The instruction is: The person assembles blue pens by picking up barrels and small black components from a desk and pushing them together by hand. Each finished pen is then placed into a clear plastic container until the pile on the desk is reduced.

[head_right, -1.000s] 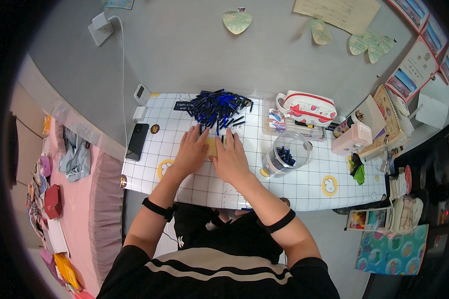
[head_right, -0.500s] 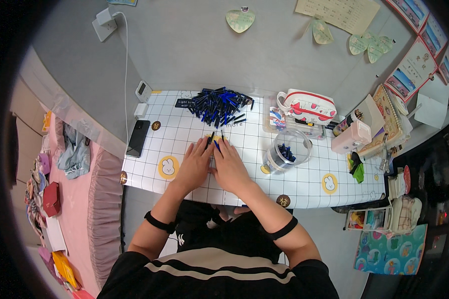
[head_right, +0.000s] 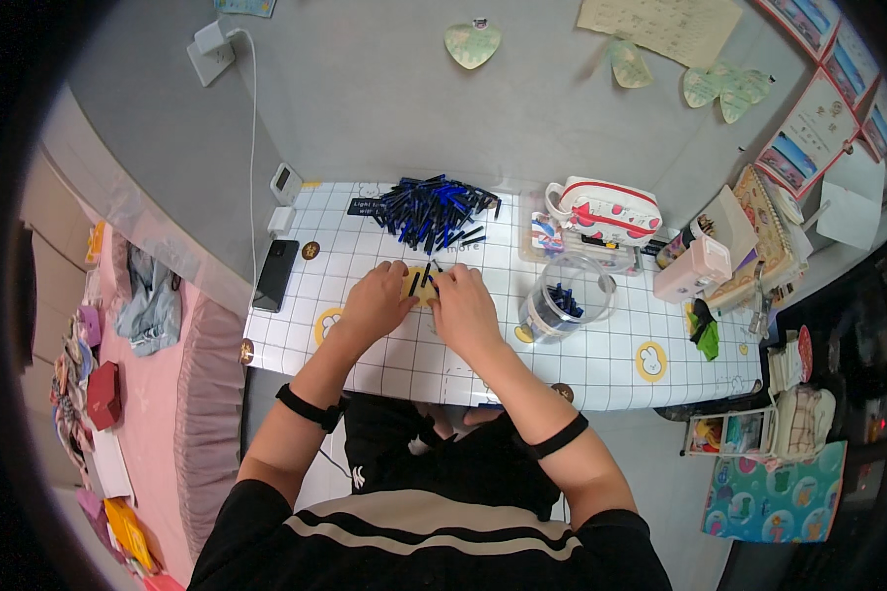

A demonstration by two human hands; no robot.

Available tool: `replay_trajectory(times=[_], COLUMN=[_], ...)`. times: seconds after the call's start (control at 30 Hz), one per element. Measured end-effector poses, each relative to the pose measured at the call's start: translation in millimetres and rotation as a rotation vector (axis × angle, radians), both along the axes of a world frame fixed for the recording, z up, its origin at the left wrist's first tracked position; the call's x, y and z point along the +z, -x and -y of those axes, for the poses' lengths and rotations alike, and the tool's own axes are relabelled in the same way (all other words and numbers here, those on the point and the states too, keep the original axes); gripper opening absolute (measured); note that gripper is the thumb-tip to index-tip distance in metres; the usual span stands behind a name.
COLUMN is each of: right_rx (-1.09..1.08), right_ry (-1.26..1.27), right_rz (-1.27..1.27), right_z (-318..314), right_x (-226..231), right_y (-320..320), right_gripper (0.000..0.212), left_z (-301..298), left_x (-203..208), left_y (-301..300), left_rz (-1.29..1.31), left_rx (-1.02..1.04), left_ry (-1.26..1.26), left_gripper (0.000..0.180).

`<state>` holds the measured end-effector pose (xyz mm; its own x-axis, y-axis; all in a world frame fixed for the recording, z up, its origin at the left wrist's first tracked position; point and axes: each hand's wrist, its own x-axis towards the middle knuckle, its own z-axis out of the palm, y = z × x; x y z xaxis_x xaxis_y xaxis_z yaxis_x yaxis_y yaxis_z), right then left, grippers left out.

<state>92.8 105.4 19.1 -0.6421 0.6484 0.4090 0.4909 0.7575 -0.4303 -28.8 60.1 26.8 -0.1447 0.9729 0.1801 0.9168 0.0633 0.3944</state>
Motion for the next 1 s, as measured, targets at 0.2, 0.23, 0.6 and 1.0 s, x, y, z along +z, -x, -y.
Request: replay_trajectory(times=[0.2,0.23,0.6,1.0], right_rx=[-0.012,-0.022,-0.114,-0.126], right_ry=[0.017,0.025,0.190,0.393], right_rz=[0.051,0.055,0.021,0.035], right_z=[-8.6,-9.1,-8.8,-19.6], right_x=[-2.4,-3.3,6.8,8.0], right_y=[8.3,6.9,-2.5,-6.0], right_gripper=[0.019,0.018,0.019,0.013], left_z=[-5.6,-6.0,-9.0,-23.7], left_x=[-3.4,-4.4,-9.6,-4.6], left_y=[2.2,2.1,17.7,-6.7], left_rz=[0.012,0.013,-0.070,-0.021], left_rx=[0.013,0.017,-0.039,0.158], left_ry=[0.004,0.011,-0.125,-0.032], left_gripper=[0.013,0.012,0.011,0.024])
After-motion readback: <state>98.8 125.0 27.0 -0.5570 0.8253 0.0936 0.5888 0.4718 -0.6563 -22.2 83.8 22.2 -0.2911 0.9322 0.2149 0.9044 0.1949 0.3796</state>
